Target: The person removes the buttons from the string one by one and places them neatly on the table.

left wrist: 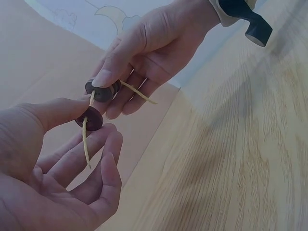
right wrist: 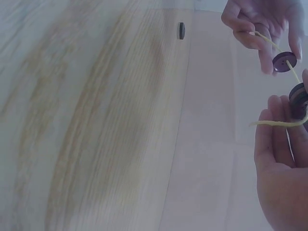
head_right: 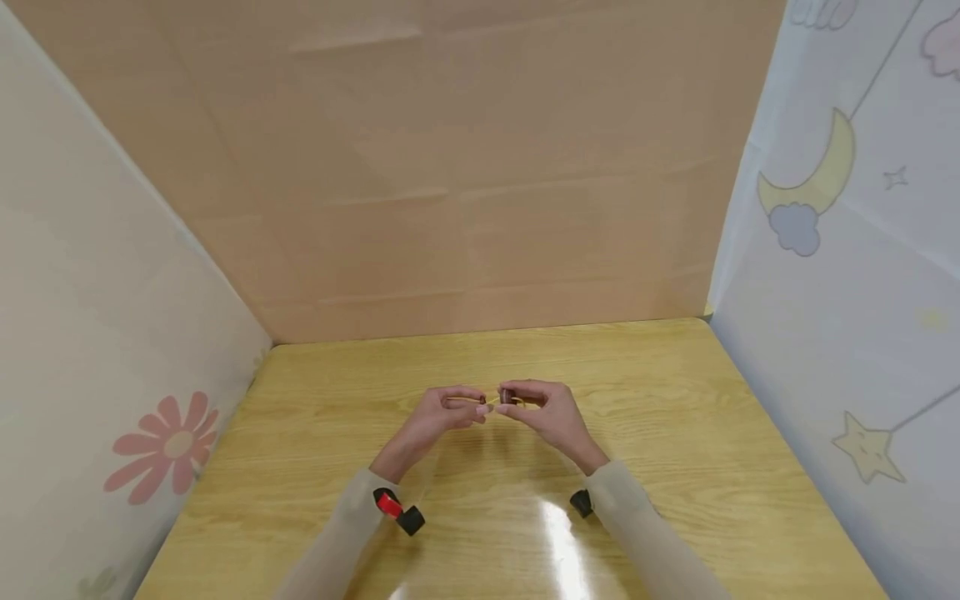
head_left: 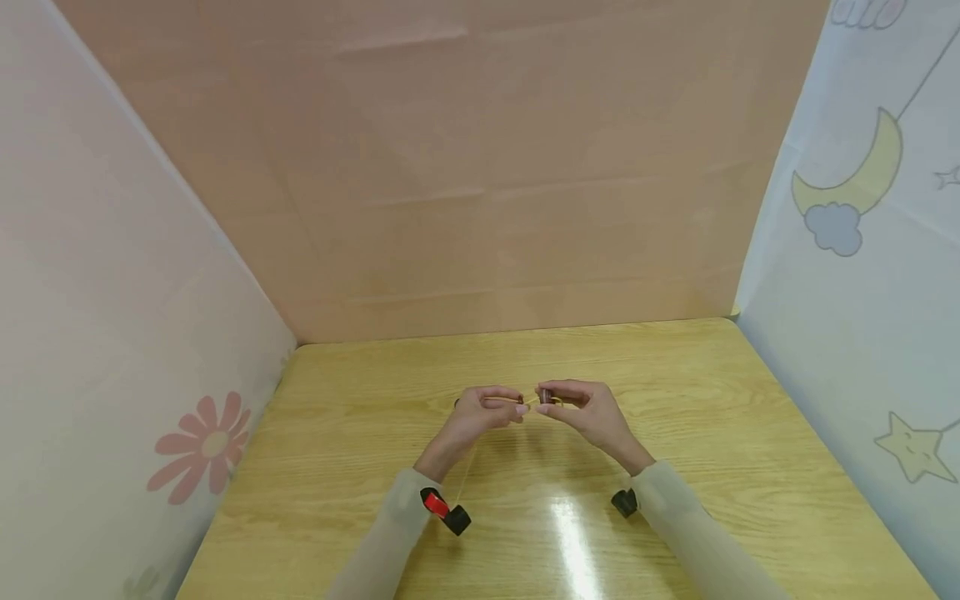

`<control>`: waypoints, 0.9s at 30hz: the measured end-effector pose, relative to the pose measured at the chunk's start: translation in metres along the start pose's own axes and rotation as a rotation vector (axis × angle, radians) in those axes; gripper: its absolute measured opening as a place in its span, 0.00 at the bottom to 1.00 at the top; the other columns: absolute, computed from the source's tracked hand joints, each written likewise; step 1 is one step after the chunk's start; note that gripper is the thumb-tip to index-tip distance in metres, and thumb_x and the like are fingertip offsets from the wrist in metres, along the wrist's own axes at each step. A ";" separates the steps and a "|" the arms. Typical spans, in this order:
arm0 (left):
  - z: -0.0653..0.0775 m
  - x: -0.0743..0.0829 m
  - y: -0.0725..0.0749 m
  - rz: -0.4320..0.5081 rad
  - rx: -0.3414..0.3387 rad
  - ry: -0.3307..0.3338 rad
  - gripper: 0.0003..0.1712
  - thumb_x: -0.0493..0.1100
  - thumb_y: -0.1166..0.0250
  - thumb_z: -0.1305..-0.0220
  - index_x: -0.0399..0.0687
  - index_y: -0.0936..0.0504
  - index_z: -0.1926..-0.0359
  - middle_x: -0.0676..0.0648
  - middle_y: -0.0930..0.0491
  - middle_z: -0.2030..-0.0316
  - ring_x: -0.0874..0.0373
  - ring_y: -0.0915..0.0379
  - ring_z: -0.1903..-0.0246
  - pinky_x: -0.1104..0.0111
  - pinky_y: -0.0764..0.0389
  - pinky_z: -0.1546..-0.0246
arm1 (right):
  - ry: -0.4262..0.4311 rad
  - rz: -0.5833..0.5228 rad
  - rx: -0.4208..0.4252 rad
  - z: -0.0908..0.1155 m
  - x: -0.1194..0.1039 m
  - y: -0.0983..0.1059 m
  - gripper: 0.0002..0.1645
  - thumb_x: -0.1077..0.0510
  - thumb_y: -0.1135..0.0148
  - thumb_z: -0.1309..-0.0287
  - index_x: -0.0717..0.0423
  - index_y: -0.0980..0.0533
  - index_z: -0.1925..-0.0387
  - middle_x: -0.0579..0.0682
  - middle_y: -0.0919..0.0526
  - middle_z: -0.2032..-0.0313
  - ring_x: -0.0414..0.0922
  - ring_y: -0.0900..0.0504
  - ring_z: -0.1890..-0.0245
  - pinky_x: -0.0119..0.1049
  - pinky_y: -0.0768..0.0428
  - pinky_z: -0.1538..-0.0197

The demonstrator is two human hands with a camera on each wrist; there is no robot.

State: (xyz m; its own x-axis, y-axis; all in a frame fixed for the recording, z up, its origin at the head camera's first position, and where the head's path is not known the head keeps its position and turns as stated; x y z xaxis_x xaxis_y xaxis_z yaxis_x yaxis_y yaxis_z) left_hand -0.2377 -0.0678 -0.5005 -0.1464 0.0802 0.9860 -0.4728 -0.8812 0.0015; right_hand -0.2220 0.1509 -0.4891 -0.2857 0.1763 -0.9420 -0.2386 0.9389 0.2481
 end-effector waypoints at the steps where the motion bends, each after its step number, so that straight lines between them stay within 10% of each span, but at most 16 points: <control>1: 0.000 0.000 0.000 -0.005 0.003 0.001 0.30 0.50 0.28 0.31 0.35 0.19 0.36 0.28 0.15 0.45 0.46 0.12 0.48 0.42 0.24 0.32 | -0.004 -0.006 -0.003 0.000 0.000 0.000 0.24 0.57 0.27 0.35 0.61 0.17 0.40 0.67 0.14 0.43 0.33 0.12 0.47 0.32 0.15 0.41; 18: 0.002 -0.003 0.009 -0.016 0.009 0.015 0.25 0.51 0.28 0.31 0.45 0.17 0.39 0.37 0.13 0.44 0.57 0.13 0.53 0.44 0.23 0.32 | -0.032 -0.048 -0.010 0.001 0.001 0.002 0.25 0.57 0.27 0.35 0.61 0.18 0.39 0.50 0.10 0.45 0.34 0.12 0.47 0.29 0.14 0.45; 27: 0.006 -0.011 0.028 -0.046 0.068 0.015 0.27 0.48 0.28 0.32 0.40 0.18 0.36 0.41 0.11 0.46 0.46 0.13 0.48 0.45 0.19 0.36 | -0.027 -0.042 0.001 0.002 -0.001 0.003 0.24 0.56 0.26 0.36 0.56 0.16 0.40 0.60 0.12 0.44 0.33 0.12 0.47 0.28 0.15 0.45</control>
State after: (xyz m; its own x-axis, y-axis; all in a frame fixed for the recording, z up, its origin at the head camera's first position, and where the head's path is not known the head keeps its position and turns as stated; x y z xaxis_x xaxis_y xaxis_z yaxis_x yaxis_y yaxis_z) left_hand -0.2438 -0.0963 -0.5103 -0.1388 0.1279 0.9820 -0.4193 -0.9059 0.0587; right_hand -0.2209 0.1546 -0.4881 -0.2501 0.1452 -0.9573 -0.2489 0.9458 0.2085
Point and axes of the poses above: each hand's wrist, its own z-axis away from the middle knuckle, its own y-axis out of the back of the hand, x = y × z, the point moved 4 cm from there along -z, towards the middle knuckle
